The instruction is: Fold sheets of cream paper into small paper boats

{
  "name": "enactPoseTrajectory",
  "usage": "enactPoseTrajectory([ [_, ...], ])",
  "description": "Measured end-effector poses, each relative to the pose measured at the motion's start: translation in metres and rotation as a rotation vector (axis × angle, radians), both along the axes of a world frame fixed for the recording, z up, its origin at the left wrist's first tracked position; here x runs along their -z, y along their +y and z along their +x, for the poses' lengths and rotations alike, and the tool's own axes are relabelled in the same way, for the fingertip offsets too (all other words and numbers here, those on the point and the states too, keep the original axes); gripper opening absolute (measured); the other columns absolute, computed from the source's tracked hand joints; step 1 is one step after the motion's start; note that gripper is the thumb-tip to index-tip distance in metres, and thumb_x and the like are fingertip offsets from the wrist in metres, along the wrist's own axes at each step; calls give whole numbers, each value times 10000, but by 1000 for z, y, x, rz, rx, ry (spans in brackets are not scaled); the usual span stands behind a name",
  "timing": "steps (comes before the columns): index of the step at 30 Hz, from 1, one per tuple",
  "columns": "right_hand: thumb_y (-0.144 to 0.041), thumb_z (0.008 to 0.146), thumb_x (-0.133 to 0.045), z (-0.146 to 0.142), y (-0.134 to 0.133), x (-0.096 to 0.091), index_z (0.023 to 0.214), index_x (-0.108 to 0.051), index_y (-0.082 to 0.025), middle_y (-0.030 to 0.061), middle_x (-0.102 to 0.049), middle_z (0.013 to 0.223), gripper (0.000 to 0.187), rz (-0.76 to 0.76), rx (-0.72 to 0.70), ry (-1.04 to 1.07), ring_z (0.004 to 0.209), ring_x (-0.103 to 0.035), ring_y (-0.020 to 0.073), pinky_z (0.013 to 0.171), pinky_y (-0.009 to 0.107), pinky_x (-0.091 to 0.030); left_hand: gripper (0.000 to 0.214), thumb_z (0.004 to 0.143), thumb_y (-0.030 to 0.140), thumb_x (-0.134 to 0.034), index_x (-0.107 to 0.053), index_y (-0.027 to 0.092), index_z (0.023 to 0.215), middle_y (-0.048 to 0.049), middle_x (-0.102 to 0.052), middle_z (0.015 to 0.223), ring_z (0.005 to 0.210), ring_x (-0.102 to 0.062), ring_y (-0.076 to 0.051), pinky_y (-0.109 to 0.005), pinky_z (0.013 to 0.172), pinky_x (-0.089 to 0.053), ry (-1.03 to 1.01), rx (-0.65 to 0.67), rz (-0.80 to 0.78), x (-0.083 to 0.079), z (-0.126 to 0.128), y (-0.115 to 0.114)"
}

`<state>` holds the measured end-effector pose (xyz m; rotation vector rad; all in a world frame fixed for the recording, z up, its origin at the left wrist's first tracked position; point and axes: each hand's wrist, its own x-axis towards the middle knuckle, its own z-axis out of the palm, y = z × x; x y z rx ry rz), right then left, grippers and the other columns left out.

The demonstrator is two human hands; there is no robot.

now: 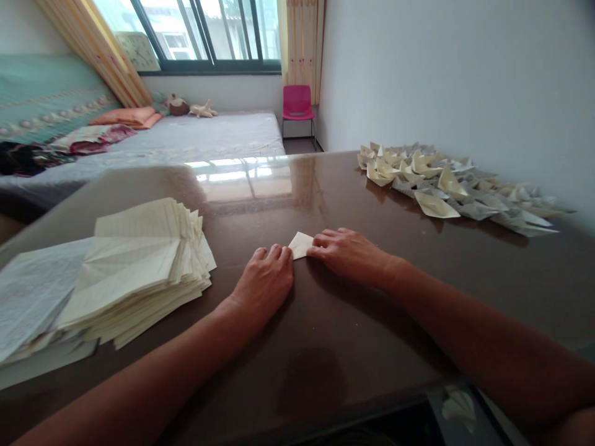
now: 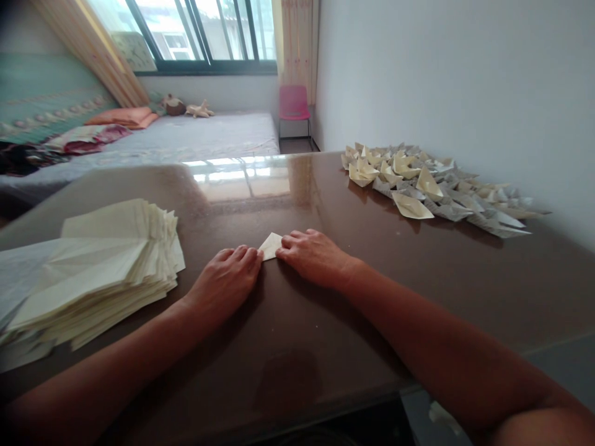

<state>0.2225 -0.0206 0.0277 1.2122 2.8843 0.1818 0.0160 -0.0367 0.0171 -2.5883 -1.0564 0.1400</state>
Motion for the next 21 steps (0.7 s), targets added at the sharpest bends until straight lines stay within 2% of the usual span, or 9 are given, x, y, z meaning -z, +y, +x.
enactPoseTrajectory([
  [2,-230,954,-438,-1,-2,1,1227,-576,-246,76,-624,1081,306,1,-30,9,954,-554,199,769,306,-387,312,927,118,-378,-573,99,1170,-114,-595,1001,950,-546,-256,-382,776,-418,-29,11,15,2,0,0],
  [4,-234,957,-434,0,-3,1,1273,-550,-276,65,-622,1104,339,2,-36,10,954,-558,200,767,309,-390,340,941,136,-365,-533,122,1236,-104,-600,1013,952,-554,-254,-384,781,-421,-43,17,19,2,1,0],
  [8,-248,937,-473,7,-2,-3,1151,-633,-309,48,-636,1092,274,-22,10,-8,941,-574,204,735,302,-392,324,932,126,-378,-554,119,1204,-100,-611,988,920,-570,-256,-389,760,-431,-10,1,-10,-3,2,0],
  [13,-197,913,-474,12,3,-5,969,-677,-227,80,-656,1004,213,-20,180,-27,918,-594,209,707,291,-400,272,916,116,-415,-592,115,1122,-110,-612,994,929,-571,-244,-360,736,-445,-6,-10,-40,-7,2,1],
  [18,-311,940,-454,11,12,7,1186,-581,-226,85,-625,1103,289,3,306,131,988,-584,212,713,278,-427,282,920,115,-412,-581,139,1144,-106,-606,1000,940,-562,-238,-323,673,-454,-32,-18,-22,-2,1,4],
  [21,-351,923,-494,13,17,16,1206,-565,-242,66,-606,1136,311,-61,314,243,949,-592,184,694,258,-431,278,919,109,-413,-583,146,1136,-100,-606,993,937,-559,-234,-308,655,-458,-48,-3,-15,0,0,6],
])
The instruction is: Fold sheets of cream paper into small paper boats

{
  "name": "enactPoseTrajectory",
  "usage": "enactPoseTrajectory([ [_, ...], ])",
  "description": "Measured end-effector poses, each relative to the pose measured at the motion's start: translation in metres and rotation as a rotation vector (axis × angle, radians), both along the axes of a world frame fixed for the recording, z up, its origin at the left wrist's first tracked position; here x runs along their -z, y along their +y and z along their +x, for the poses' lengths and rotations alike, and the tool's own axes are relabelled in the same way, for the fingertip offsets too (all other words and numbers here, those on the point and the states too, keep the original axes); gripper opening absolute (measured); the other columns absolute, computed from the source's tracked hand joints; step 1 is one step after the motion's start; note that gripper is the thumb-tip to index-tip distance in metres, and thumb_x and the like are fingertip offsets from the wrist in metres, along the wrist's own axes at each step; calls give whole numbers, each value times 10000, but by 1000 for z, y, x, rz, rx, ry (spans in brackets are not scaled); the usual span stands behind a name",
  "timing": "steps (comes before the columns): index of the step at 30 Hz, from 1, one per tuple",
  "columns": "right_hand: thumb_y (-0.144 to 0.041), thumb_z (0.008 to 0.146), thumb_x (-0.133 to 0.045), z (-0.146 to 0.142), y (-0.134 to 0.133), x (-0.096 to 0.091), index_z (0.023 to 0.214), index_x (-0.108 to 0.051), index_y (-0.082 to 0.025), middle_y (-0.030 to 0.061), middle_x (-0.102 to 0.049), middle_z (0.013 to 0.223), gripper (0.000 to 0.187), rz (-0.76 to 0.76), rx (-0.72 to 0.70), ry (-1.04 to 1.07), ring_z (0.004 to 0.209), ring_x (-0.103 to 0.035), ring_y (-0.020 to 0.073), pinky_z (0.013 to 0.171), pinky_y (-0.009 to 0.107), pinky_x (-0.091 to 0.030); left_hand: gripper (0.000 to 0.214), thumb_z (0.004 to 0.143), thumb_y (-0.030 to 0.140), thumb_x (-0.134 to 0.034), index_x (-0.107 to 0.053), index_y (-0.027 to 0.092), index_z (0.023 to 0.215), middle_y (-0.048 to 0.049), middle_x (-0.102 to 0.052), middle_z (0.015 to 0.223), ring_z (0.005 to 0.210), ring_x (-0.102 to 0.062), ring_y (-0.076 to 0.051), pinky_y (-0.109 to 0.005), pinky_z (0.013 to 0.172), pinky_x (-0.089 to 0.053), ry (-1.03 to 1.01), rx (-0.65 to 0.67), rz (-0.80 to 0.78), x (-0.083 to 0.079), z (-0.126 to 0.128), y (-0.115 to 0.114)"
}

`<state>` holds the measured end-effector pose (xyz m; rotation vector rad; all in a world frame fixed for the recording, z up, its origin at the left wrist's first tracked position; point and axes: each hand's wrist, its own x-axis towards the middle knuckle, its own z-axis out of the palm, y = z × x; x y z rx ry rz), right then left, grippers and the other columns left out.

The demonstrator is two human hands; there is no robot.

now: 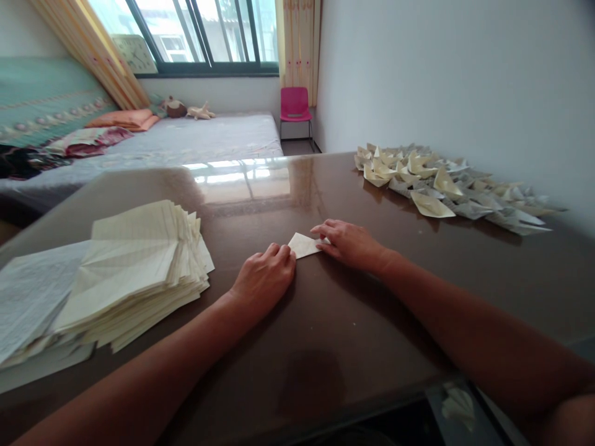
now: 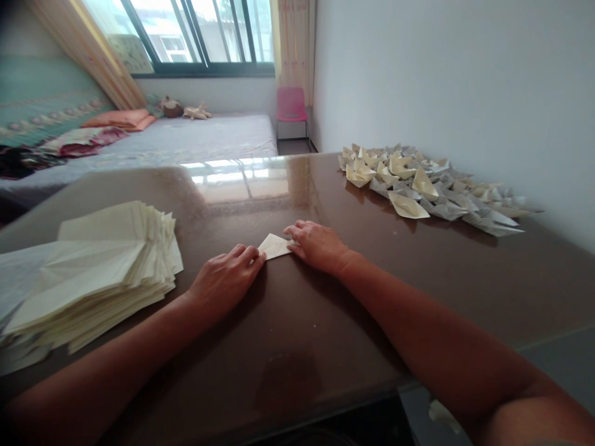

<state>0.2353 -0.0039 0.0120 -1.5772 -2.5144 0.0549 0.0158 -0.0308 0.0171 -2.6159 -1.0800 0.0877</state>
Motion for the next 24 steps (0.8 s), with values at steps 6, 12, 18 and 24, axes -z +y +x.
enactPoseTrajectory([
  [6,-390,857,-592,11,13,8,1026,-644,-209,77,-592,1082,253,-44,-17,152,984,-562,194,768,269,-433,264,917,106,-412,-595,148,1102,-84,-606,970,909,-564,-234,-309,628,-462,-12,-2,13,0,1,1],
  [12,-246,797,-646,12,18,4,826,-634,-164,19,-614,801,88,-187,-22,306,712,-556,129,661,233,-402,222,901,104,-445,-604,146,1050,-83,-608,947,892,-566,-231,-296,598,-441,-17,0,27,-1,1,1],
  [18,-129,811,-575,6,14,7,798,-627,-180,5,-629,795,74,-123,-212,415,736,-551,126,704,228,-398,167,921,190,-459,-607,183,845,-55,-607,865,870,-566,-209,-282,579,-409,-109,40,59,1,0,0],
  [24,-146,874,-525,-3,6,6,830,-626,-191,26,-632,828,120,-54,-432,358,818,-543,148,752,241,-400,191,949,239,-417,-581,254,1048,-12,-626,1049,962,-572,-168,-246,595,-424,-318,16,67,0,-1,4],
])
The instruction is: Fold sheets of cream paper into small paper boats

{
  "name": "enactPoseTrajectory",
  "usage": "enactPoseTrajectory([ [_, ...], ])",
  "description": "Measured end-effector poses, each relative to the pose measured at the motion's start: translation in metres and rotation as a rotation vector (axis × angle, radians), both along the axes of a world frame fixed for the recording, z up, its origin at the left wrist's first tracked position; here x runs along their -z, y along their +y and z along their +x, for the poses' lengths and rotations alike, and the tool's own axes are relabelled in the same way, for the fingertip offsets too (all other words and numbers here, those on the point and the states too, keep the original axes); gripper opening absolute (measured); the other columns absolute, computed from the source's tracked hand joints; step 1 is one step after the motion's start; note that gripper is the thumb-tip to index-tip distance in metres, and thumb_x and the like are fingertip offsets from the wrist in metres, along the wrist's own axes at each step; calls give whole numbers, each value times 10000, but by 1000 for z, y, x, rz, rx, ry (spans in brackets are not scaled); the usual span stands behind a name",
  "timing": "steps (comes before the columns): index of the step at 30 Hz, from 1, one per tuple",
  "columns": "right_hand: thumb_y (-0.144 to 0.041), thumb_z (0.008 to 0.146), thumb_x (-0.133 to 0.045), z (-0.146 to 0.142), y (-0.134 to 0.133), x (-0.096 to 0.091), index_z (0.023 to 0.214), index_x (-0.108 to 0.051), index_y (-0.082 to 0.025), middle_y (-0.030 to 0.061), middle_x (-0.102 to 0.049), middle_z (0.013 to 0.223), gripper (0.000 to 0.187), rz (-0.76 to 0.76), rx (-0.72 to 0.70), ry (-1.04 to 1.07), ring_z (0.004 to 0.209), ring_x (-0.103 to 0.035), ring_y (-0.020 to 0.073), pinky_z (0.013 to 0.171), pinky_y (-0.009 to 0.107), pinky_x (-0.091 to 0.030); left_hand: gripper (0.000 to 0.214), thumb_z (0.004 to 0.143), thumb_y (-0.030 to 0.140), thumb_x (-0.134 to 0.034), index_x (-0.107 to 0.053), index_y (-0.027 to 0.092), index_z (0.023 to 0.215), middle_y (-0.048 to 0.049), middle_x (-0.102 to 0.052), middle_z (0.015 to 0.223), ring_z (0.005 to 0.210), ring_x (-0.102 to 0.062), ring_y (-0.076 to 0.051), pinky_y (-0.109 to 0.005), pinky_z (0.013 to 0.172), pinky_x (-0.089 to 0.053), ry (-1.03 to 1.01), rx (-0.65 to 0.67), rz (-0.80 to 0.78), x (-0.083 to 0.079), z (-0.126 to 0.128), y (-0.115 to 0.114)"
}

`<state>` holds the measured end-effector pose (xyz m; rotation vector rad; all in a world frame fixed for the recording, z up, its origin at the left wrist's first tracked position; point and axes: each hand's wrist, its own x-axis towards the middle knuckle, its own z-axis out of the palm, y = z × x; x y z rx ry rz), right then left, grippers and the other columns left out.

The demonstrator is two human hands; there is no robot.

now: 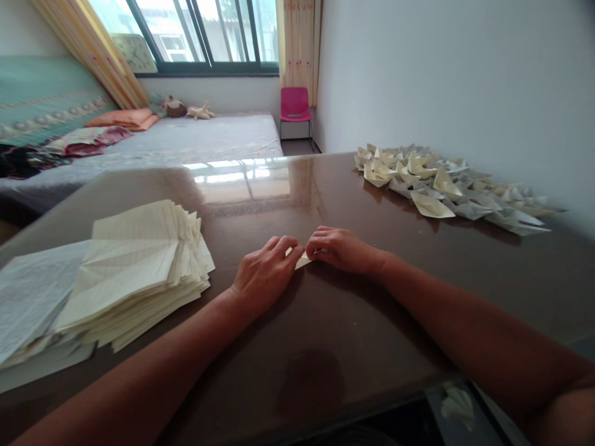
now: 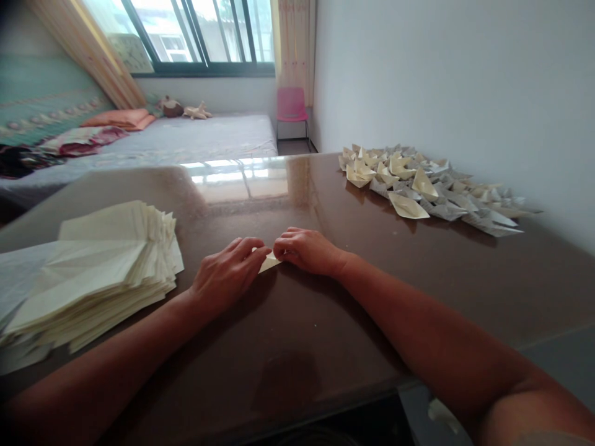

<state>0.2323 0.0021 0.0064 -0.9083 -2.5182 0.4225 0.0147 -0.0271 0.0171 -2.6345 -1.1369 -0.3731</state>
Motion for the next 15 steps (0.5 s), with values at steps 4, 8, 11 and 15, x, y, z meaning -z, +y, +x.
enactPoseTrajectory([
  [4,-147,883,-507,0,-2,-4,828,-626,-196,25,-634,832,140,9,-24,-22,829,-541,148,756,240,-398,255,968,275,-365,-543,269,1151,-10,-592,1196,1010,-585,-153,-237,671,-469,-145,-85,-111,2,-2,8],
  [8,-152,880,-507,2,-2,-5,842,-642,-202,28,-645,845,149,-11,-44,-45,855,-548,154,762,244,-398,302,958,285,-378,-527,272,1220,-24,-562,1265,1042,-585,-169,-262,737,-502,-119,-103,-210,8,-4,15],
  [11,-170,873,-529,3,-1,-3,869,-654,-204,25,-649,872,129,-43,-19,-39,841,-557,146,752,240,-398,298,956,285,-387,-550,276,1205,-28,-578,1247,1087,-564,-178,-272,775,-507,-79,-83,-229,12,-5,18],
  [15,-246,868,-572,4,2,1,881,-659,-194,18,-641,873,102,-75,60,-28,786,-563,132,717,228,-396,307,965,264,-361,-551,282,1206,-22,-587,1242,1102,-546,-181,-272,750,-504,-54,-80,-219,14,-5,20],
])
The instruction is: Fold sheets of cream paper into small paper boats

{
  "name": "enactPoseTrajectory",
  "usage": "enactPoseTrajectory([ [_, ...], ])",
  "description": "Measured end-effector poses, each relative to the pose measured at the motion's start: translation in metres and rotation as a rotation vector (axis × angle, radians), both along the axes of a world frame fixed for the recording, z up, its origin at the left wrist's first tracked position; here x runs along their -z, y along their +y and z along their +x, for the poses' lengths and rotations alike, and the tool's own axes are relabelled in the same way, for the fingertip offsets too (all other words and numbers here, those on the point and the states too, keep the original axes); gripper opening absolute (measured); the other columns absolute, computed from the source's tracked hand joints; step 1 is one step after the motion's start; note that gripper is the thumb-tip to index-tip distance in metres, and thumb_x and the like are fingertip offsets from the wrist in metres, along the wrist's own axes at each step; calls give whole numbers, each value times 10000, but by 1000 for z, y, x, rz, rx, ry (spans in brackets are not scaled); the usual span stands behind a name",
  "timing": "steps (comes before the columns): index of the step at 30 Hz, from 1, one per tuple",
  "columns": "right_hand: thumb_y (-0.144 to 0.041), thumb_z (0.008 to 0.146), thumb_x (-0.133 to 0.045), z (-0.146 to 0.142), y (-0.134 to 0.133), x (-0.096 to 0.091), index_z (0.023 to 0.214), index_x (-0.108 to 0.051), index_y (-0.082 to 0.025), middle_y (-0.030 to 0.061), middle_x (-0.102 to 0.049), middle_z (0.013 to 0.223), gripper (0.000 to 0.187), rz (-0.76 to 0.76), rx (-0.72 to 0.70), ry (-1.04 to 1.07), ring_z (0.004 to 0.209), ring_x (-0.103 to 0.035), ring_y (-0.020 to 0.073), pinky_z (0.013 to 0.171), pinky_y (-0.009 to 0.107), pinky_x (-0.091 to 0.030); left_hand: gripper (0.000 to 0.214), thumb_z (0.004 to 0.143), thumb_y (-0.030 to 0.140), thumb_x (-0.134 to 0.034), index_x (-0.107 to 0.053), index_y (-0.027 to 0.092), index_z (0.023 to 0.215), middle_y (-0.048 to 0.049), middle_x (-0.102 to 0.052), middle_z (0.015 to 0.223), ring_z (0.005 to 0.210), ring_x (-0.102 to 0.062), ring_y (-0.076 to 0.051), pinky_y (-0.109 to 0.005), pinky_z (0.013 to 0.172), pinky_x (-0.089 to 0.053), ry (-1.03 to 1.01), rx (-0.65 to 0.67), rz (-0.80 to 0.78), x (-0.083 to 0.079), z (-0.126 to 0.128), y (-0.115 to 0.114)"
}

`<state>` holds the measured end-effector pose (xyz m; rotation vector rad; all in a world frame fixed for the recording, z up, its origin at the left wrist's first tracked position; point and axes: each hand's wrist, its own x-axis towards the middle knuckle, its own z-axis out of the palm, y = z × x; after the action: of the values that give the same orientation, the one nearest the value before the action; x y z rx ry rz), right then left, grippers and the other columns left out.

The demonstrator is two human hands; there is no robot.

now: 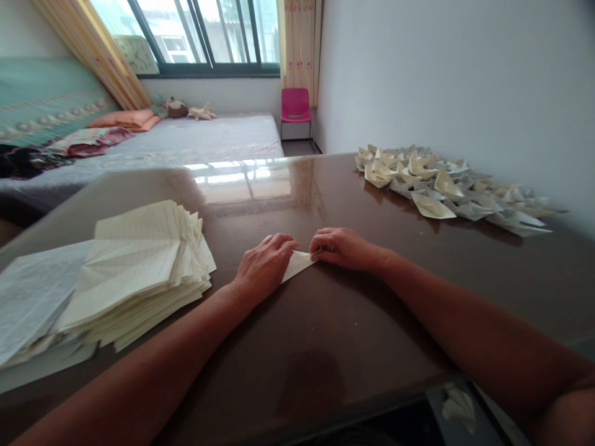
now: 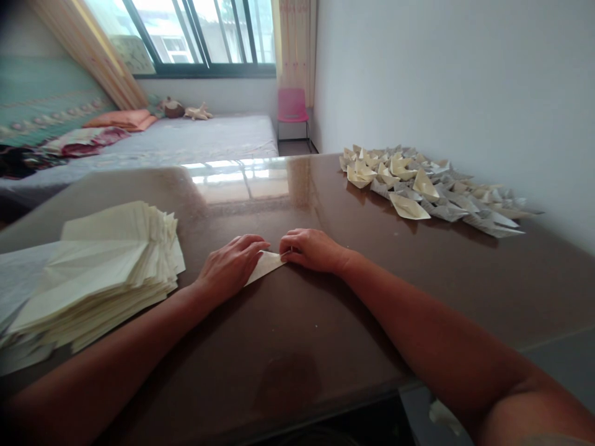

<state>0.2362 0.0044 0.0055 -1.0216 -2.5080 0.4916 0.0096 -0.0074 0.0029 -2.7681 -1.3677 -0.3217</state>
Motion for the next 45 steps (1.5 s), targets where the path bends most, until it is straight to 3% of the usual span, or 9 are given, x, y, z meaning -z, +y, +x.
enactPoseTrajectory([
  [4,-241,896,-534,1,0,-2,865,-662,-200,18,-635,863,138,43,-41,-35,805,-566,131,733,225,-391,313,960,240,-369,-566,275,1201,-27,-622,1178,1071,-524,-197,-281,740,-489,22,18,21,1,-1,2],
  [11,-249,933,-470,2,-3,-8,863,-661,-209,42,-642,888,208,155,-102,-99,852,-556,149,752,239,-386,277,947,311,-428,-618,264,1142,-55,-625,1099,1076,-472,-229,-365,882,-419,-2,111,27,0,-4,7],
  [28,-299,974,-396,-4,-10,-12,862,-660,-205,57,-640,873,302,288,-92,-100,833,-532,160,747,265,-396,269,864,471,-532,-620,243,976,-33,-599,988,1013,-500,-217,-358,873,-425,-132,87,-214,-3,-9,16],
  [36,-228,930,-480,-3,-6,-8,906,-667,-217,52,-653,994,189,145,-125,-45,937,-553,158,817,265,-425,145,824,327,-551,-642,214,824,-29,-617,912,950,-538,-202,-328,844,-446,-213,85,-324,-6,-8,19],
  [41,-231,931,-476,-3,-5,-4,953,-655,-199,47,-662,908,184,57,-92,-24,874,-574,158,797,268,-440,211,891,329,-447,-626,235,954,-18,-642,949,921,-568,-192,-310,786,-453,-182,23,-296,-10,-7,14],
  [45,-265,932,-477,-4,-8,-7,967,-652,-192,56,-661,901,193,99,-48,-1,868,-577,166,794,270,-436,279,925,387,-407,-645,284,1026,-12,-643,1008,993,-555,-196,-316,850,-443,-127,89,-300,-13,-7,11],
])
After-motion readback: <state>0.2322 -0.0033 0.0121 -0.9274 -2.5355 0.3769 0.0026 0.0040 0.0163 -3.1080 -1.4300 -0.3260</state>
